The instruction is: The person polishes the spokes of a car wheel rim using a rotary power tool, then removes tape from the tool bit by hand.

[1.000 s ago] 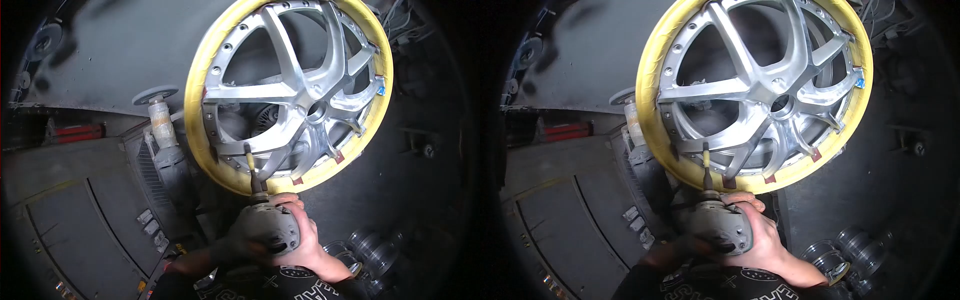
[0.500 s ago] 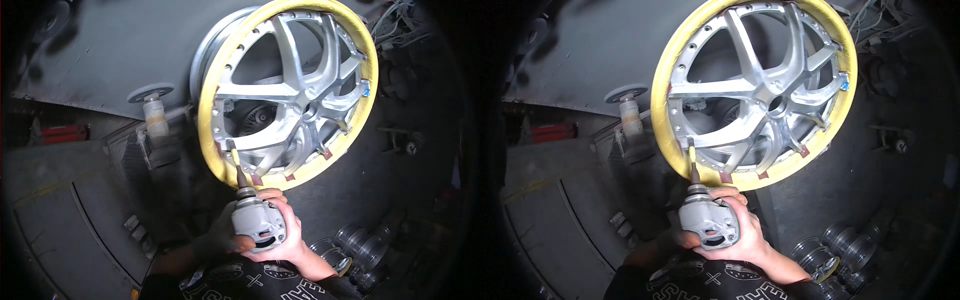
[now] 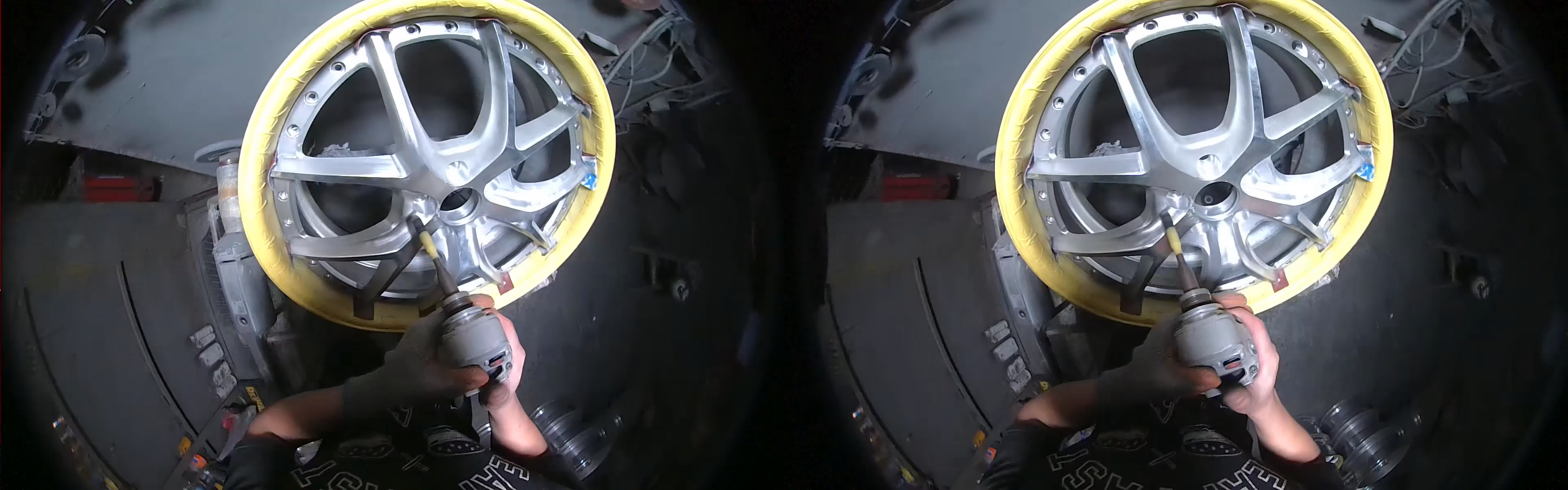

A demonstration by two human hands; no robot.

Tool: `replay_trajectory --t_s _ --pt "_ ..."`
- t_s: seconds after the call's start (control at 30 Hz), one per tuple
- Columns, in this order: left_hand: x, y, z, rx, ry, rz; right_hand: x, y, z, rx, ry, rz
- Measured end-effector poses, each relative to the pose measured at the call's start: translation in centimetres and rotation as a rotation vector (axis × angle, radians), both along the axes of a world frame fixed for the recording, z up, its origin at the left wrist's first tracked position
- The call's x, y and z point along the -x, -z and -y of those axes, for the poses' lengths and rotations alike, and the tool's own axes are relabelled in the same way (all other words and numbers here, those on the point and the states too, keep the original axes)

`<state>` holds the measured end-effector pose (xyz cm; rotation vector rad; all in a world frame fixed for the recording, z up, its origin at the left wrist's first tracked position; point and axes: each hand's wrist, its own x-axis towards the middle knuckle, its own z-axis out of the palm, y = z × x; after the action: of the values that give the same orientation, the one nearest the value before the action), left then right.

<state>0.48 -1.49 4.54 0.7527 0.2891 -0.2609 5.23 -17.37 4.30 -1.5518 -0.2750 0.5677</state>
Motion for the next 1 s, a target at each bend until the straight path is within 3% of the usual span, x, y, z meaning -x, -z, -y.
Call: replay_trajectory --t_s 0.1,0.27,0.47,0.53,0.7,0.8,1.0 --pt "-1.2 0.9 1.4 -0.171 -0.06 0.015 -1.9 0.8 1.0 0.01 -0.005 -0.046" --pt "-2.7 1.0 2.0 -0.147 -0.072 -0.074 -4.1 0.5 0.5 0.076 -0.072 -0.013" --pt "-1.0 3.0 1.9 -0.225 -0.039 0.002 -1.9 1.9 0.8 0.049 -0.032 -0.022" --pt "0.0 3.6 1.7 -0.163 -0.11 0.076 -0.8 2.0 0.5 0.081 -0.043 0.01" --pt "3.0 3.6 -0.5 -0.089 -0.029 0.15 2.6 1.4 -1.9 0.068 0.001 0.044" --pt "4.9 2.8 -1.4 0.171 -0.101 0.084 4.8 0.8 -2.4 0.116 -0.015 0.069" --pt "7.4 3.1 -4.9 0.241 -0.049 0.125 8.1 -0.3 -6.1 0.199 0.009 0.205"
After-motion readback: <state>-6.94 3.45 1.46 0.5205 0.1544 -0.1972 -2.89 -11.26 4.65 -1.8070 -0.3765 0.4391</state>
